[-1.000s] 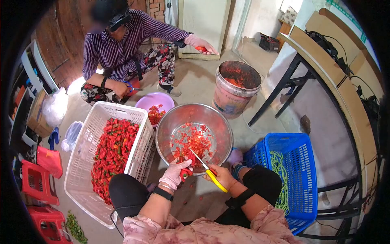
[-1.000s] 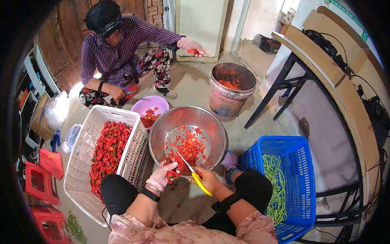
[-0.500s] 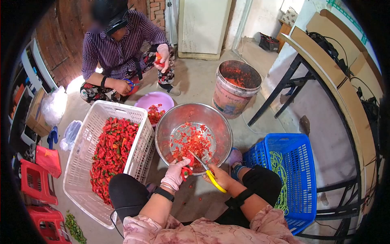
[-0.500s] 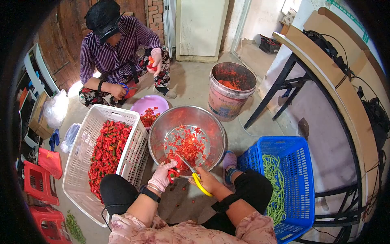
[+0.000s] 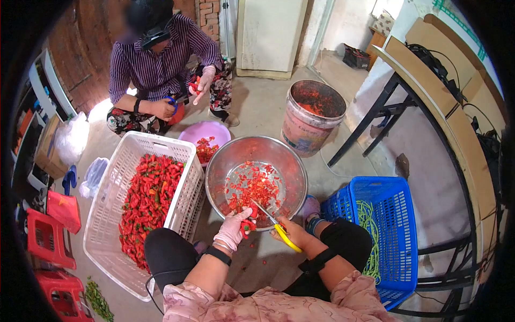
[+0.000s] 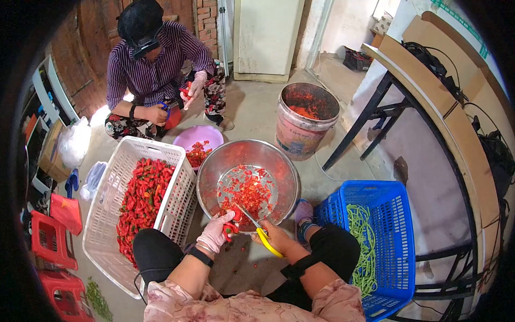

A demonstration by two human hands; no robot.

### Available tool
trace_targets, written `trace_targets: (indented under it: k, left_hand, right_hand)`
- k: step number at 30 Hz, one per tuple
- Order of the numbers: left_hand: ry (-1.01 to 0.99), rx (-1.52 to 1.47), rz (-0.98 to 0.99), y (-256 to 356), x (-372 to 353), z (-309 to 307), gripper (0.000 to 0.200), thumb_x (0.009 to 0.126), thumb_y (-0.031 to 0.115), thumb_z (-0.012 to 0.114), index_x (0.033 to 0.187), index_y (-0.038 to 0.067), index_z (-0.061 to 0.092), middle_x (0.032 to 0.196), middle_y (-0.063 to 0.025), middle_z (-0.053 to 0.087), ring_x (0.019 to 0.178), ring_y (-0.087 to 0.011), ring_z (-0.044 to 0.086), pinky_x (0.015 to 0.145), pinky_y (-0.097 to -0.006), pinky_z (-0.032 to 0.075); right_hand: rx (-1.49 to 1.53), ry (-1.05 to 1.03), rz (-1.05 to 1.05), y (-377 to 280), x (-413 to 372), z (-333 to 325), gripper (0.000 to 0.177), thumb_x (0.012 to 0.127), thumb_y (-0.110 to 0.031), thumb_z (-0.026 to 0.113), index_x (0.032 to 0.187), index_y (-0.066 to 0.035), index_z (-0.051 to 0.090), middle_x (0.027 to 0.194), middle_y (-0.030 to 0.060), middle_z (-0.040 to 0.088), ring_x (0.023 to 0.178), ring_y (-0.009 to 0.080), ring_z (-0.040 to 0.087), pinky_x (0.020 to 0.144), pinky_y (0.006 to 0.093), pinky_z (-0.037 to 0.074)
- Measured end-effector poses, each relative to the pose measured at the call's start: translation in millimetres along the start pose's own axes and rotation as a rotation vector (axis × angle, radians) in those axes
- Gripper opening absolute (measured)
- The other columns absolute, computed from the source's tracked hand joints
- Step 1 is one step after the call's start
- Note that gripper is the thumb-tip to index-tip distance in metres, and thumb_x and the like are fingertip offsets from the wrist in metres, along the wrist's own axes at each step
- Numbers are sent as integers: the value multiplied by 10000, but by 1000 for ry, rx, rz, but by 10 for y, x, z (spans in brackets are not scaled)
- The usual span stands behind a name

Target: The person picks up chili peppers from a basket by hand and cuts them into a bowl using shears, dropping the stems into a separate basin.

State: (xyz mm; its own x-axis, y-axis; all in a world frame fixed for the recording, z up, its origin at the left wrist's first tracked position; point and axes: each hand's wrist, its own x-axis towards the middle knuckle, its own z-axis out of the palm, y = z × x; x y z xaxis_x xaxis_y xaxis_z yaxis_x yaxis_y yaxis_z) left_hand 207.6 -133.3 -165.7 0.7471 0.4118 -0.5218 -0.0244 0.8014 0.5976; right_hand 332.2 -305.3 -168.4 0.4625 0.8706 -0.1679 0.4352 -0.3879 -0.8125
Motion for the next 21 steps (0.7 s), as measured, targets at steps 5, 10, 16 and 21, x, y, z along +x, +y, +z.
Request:
trace_targets:
  k: [5, 10, 16, 21]
  left_hand:
    - [-46, 147, -38, 35, -16, -20, 163, 790, 132, 631, 917, 72, 547, 741, -67, 621, 530, -174, 583, 361, -250, 421]
    - [35, 24, -18, 1, -1, -29, 194, 795, 160, 636, 941, 83, 534, 741, -74, 621, 522, -176, 581, 353, -244, 418]
    - [118, 8, 62, -101, 45, -11, 213, 783, 117, 634, 940, 39, 513, 751, -119, 625, 515, -180, 581, 325, -246, 392]
    - [167, 23, 4, -138, 70, -71, 225, 772, 96, 633, 939, 20, 502, 764, -137, 627, 514, -182, 577, 322, -260, 391]
  right_hand:
    - [-79, -111, -94, -136, -50, -126, 496, 754, -369, 665, 1069, -22, 504, 866, 157, 595, 789, 244, 593, 710, 322, 456]
    - [-54, -41, 20, -255, -71, -95, 491, 741, -369, 676, 1060, -33, 512, 806, 159, 599, 743, 262, 603, 683, 330, 465]
    - [-166, 24, 92, -381, -83, -43, 484, 737, -375, 676, 1045, -34, 526, 797, 179, 600, 733, 289, 617, 655, 352, 473]
    - [-222, 7, 41, -192, -55, 19, 522, 743, -420, 652, 1061, -27, 520, 805, 180, 606, 758, 311, 613, 665, 364, 476]
